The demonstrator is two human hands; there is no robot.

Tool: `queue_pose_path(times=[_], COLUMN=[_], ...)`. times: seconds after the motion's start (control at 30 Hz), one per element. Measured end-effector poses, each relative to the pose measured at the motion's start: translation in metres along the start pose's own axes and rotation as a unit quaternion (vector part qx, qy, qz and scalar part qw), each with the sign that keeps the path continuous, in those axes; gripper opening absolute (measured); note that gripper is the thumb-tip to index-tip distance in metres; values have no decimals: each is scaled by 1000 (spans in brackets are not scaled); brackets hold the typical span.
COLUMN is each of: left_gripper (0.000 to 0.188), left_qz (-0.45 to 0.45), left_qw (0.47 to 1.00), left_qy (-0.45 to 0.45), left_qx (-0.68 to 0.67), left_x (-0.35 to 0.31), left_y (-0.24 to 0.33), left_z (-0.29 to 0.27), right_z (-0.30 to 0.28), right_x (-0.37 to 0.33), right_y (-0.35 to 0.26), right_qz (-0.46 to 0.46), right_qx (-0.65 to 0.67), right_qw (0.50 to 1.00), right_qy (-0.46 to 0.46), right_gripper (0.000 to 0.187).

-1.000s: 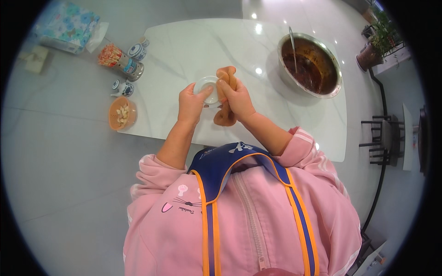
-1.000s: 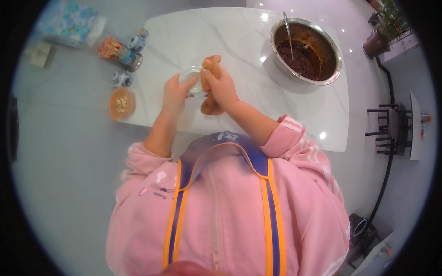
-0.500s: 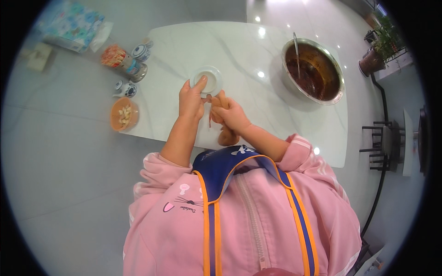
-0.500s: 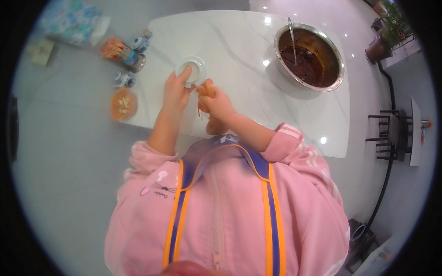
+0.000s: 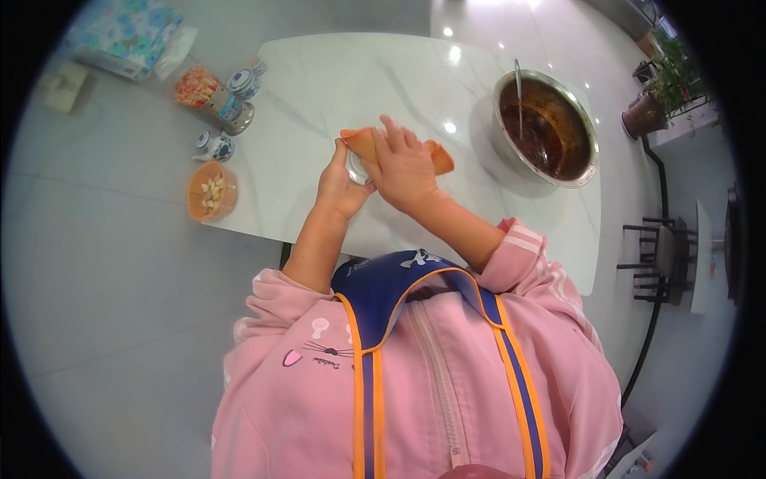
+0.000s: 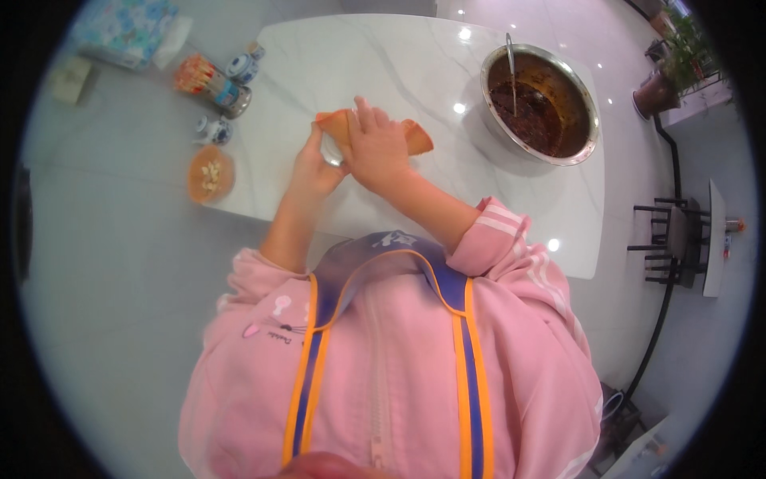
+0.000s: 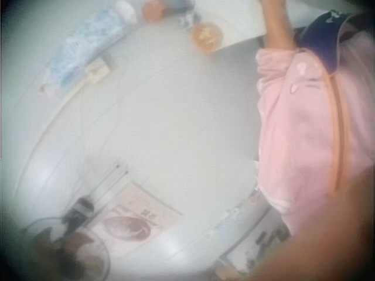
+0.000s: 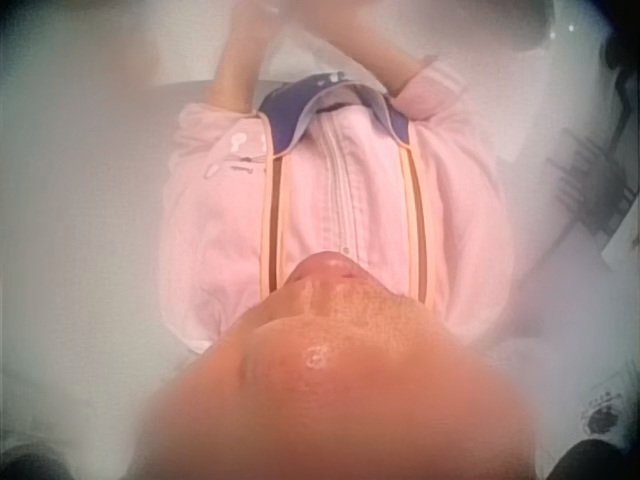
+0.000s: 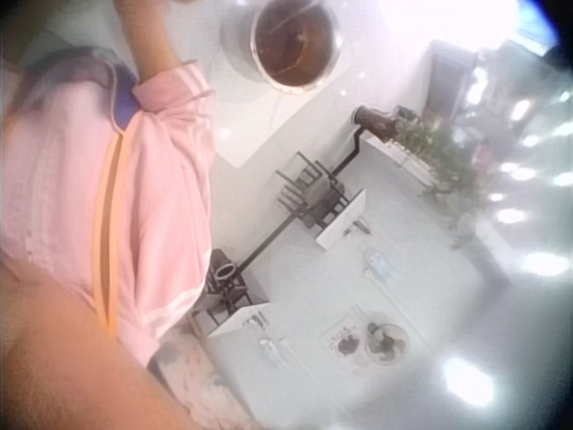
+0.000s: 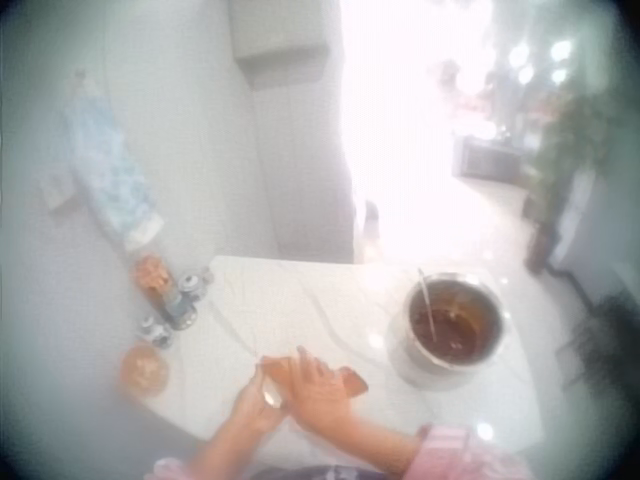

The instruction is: The person wipes a white table with an orange cloth, moving cups and a bowl aside to reach different areas. They clean around and under the items, then return the cups and bowl to their original positions.

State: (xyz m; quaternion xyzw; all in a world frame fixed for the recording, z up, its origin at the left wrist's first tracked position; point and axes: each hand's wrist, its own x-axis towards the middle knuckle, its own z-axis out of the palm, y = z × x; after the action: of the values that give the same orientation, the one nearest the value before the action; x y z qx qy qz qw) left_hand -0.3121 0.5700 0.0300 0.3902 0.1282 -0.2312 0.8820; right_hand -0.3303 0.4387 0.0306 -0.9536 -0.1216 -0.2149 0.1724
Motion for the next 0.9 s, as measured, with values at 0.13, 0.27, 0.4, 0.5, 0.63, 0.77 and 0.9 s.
queue_pose_path(times=[0.13, 0.27, 0.4, 0.5, 0.63, 0.77, 0.9], left_gripper=[47, 44, 42, 40, 43, 50, 53], left_qz=[-24, -1, 113, 23, 11, -23, -40], left_qw=[998, 998, 991, 999, 996, 997, 998], left_qy=[57, 55, -41, -27, -82, 44, 39], left_qx=[-30, -32, 57, -13, -14, -50, -9], left_x=[-5, -1, 3, 8, 7, 7, 7], left_y=[0, -4, -8, -2, 3, 1, 7], left_z=[3, -2, -6, -9, -19, -25, -25], right_z=[16, 19, 18, 17, 17, 6, -15], right_x=[-14, -20, -21, -23, -22, -15, -5], right_y=[2, -1, -7, -5, 8, 30, 55], right_qz=[-32, -50, -63, -72, -89, -185, -145], right_qx=[30, 102, 120, 165, 226, 218, 124], right_qw=[999, 993, 990, 984, 968, 956, 980], right_qy=[-11, 13, 36, -2, -63, -63, -49], right_gripper=[60, 50, 39, 31, 22, 16, 16])
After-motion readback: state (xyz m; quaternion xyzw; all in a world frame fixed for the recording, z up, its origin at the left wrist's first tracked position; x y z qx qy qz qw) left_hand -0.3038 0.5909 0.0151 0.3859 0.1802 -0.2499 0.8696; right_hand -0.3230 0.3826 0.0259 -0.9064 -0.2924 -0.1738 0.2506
